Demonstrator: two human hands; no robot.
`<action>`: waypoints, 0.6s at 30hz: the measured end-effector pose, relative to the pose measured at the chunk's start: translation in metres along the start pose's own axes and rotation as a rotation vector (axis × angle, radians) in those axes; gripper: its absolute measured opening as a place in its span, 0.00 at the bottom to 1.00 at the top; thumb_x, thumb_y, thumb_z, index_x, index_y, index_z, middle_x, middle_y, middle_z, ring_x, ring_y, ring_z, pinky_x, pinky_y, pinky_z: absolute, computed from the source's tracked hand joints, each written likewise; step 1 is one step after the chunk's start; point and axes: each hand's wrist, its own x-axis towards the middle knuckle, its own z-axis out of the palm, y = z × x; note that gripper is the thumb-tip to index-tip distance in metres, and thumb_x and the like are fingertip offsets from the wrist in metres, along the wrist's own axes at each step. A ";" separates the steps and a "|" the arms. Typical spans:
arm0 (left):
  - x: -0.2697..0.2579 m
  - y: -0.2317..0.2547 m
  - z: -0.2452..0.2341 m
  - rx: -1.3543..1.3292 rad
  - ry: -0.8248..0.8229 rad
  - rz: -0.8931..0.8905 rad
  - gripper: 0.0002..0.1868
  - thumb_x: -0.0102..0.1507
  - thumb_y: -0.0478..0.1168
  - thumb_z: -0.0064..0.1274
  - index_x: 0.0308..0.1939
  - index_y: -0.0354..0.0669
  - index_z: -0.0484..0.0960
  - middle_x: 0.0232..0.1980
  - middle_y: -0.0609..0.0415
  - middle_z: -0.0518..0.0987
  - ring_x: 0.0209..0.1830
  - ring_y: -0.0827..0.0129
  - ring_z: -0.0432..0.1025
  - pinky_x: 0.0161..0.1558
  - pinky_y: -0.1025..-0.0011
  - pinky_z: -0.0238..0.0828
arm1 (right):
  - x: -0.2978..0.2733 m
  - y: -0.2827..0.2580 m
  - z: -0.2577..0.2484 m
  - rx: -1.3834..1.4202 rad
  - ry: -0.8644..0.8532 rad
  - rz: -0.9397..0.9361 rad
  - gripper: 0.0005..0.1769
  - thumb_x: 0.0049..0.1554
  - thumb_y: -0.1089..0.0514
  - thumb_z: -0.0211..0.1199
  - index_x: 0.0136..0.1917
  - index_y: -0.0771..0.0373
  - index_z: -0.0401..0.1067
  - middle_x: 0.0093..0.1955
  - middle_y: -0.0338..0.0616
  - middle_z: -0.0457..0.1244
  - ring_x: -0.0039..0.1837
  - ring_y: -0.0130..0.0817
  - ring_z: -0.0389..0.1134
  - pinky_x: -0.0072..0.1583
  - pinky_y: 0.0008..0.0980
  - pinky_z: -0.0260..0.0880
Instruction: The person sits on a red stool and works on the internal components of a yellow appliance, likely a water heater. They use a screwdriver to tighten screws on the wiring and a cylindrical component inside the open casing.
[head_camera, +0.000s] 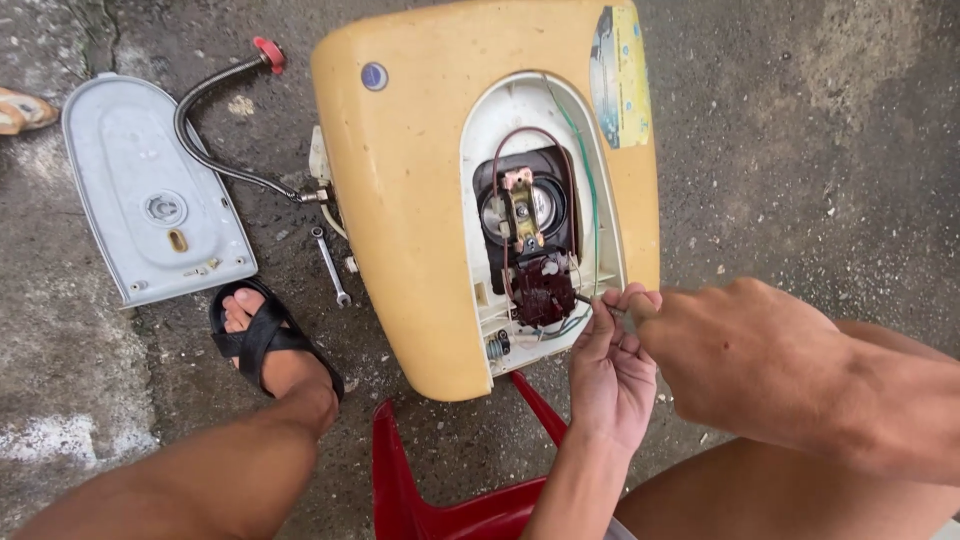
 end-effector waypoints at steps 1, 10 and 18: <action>0.001 -0.001 -0.003 -0.003 0.010 0.000 0.09 0.68 0.38 0.53 0.48 0.35 0.79 0.50 0.43 0.83 0.55 0.55 0.79 0.60 0.68 0.79 | 0.000 -0.002 -0.003 0.002 -0.008 -0.005 0.26 0.57 0.61 0.51 0.69 0.55 0.56 0.46 0.33 0.71 0.45 0.41 0.76 0.47 0.44 0.78; 0.000 0.000 -0.004 -0.004 0.169 -0.008 0.09 0.71 0.39 0.50 0.44 0.35 0.80 0.50 0.40 0.82 0.51 0.55 0.79 0.55 0.69 0.80 | 0.005 -0.011 0.001 0.004 -0.045 0.003 0.21 0.52 0.64 0.54 0.59 0.54 0.63 0.42 0.32 0.68 0.44 0.38 0.74 0.43 0.41 0.76; -0.007 0.002 0.011 -0.123 0.234 -0.166 0.10 0.75 0.41 0.45 0.44 0.41 0.76 0.41 0.50 0.77 0.40 0.68 0.78 0.57 0.69 0.76 | 0.005 -0.015 0.039 -0.120 0.055 -0.018 0.34 0.63 0.61 0.48 0.78 0.68 0.40 0.35 0.31 0.69 0.36 0.36 0.74 0.35 0.45 0.78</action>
